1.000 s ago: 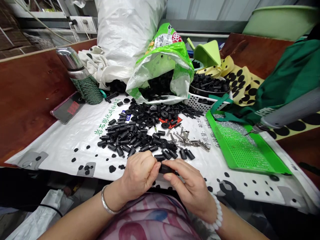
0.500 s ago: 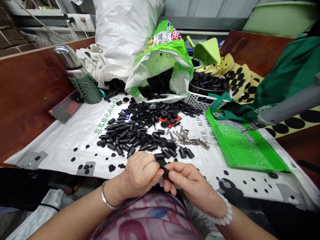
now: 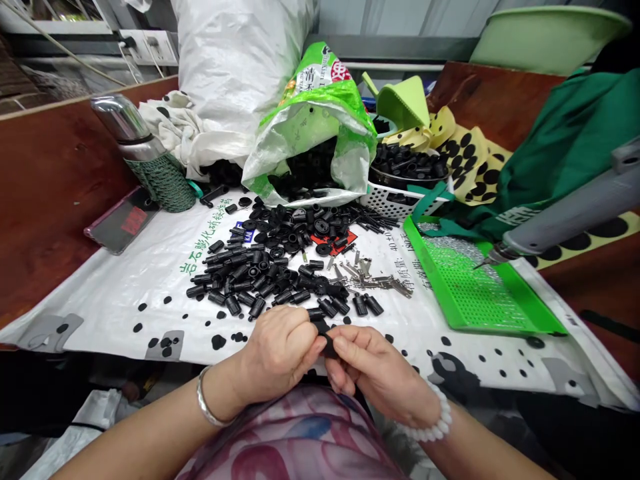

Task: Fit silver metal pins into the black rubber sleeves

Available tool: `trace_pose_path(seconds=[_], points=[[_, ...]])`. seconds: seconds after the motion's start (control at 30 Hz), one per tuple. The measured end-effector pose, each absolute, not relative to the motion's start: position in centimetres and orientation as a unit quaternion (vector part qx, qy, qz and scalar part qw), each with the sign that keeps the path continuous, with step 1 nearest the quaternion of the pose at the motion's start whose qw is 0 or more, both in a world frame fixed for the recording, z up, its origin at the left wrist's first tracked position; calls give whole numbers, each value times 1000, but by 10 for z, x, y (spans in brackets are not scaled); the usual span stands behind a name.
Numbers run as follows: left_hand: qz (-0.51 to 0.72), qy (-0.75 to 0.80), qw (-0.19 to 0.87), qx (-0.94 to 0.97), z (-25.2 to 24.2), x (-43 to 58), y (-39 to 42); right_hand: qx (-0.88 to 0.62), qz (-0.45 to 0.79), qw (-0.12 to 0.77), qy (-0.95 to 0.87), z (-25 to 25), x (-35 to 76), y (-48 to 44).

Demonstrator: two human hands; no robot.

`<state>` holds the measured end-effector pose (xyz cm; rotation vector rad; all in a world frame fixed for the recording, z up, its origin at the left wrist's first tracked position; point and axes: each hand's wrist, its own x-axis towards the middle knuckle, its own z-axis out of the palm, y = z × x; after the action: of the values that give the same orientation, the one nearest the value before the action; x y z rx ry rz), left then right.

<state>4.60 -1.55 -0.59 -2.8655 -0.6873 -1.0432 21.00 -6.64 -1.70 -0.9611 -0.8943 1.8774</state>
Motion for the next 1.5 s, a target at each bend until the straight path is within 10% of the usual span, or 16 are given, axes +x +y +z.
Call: trace_pose_path(seconds=[0.57,1.0,1.5], points=[[-342,-270,-105,-894,3,59,-9,-527,556,541,-347,-11,266,-80],[-385,-341,-446,-732,-1,82,-18,-573,381,482,-543,-20,236,-84],[-360,-363,-446,-735,-9,75,-18,-589,214,449,-637,-29,240,-82]])
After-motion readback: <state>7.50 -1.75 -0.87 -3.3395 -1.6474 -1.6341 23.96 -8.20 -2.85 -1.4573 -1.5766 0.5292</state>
